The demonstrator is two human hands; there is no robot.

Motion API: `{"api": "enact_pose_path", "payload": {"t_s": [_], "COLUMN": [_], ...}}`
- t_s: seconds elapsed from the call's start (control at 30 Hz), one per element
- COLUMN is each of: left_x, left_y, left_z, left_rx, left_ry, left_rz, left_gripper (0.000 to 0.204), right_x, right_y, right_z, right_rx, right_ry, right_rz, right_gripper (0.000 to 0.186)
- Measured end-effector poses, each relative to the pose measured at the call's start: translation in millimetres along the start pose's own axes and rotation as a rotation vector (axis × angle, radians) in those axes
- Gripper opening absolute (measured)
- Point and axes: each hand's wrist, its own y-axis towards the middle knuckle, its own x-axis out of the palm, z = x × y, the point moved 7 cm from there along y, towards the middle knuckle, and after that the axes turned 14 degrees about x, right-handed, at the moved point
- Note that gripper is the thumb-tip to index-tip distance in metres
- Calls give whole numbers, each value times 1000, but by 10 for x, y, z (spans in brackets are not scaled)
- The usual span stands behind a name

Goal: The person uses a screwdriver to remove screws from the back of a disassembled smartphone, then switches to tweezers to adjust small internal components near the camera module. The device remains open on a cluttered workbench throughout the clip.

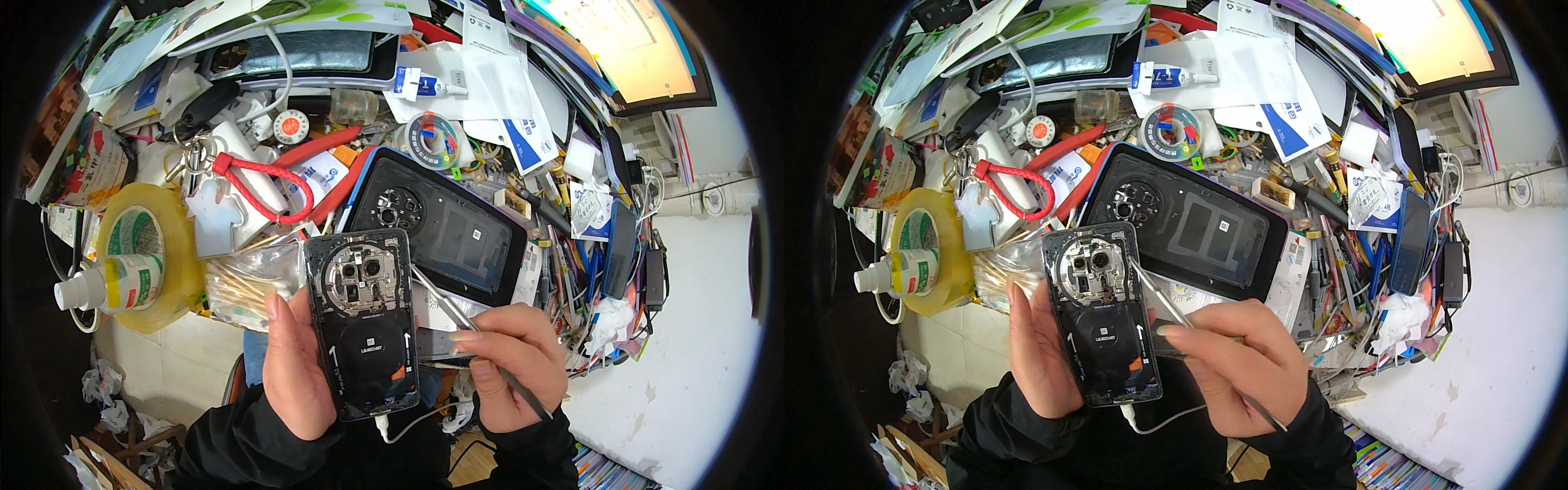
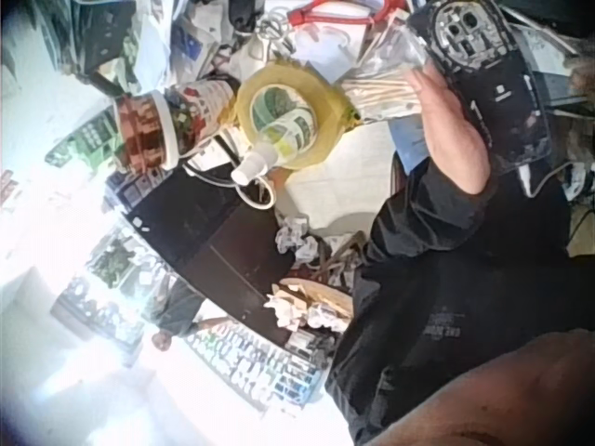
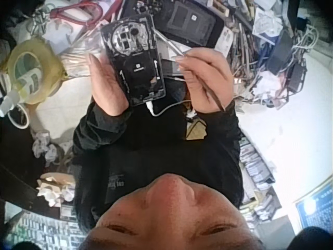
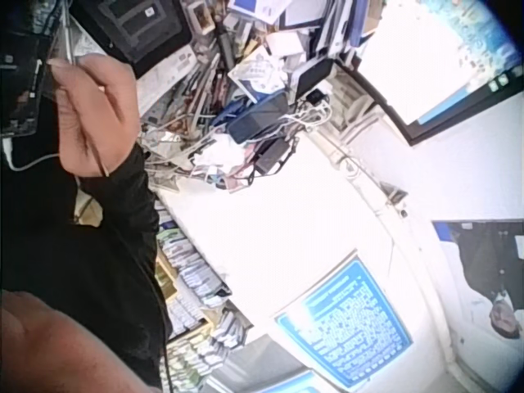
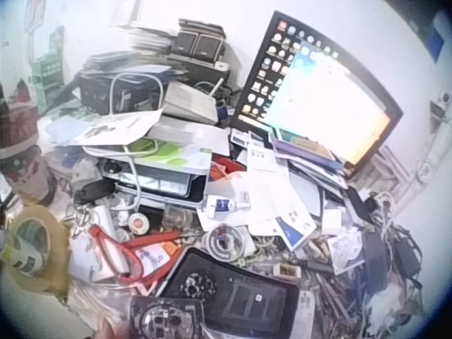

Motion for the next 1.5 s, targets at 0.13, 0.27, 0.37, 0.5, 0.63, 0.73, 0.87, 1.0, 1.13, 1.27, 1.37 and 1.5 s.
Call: {"api": "enact_pose_path", "payload": {"t_s": [0.13, 0.27, 0.37, 0.5, 0.63, 0.73, 0.87, 1.0, 1.13, 1.27, 1.37, 1.5], "left_x": [9, 23, 16, 13, 20, 24, -4, -19, 10, 10, 15, 11], "left_y": [-7, -2, -9, -4, -8, -7, 0, 0, -7, -10, -1, -6], "left_z": [33, 50, 46, 44, 40, 42, 39, 30, 32, 40, 46, 37], "left_rx": [17, 18, 26, 28, 23, 21, 34, 34, 26, 28, 21, 16], "left_ry": [-33, -15, -26, -43, -8, -38, -29, -43, -56, -40, -32, -37], "left_rz": [66, 65, 85, 79, 60, 40, 38, 52, 33, 36, 7, 40], "left_gripper": [88, 87, 87, 87, 86, 86, 85, 84, 84, 82, 79, 82], "right_x": [91, 123, 133, 139, 138, 143, 154, 144, 108, 106, 117, 136], "right_y": [-6, -7, -6, 0, 2, 3, 6, 4, -10, -20, -17, 1], "right_z": [-18, -16, -5, -2, 0, 8, 9, 4, -11, -12, -17, -6], "right_rx": [17, 16, 29, 21, 19, 24, 17, 20, 18, 15, -2, 2], "right_ry": [61, 33, 32, 25, 14, 23, 18, 34, 17, 20, 14, 11], "right_rz": [-68, -98, -109, -108, -110, -114, -120, -118, -90, -91, -94, -104], "right_gripper": [32, 32, 32, 32, 33, 33, 35, 37, 40, 42, 41, 39]}}
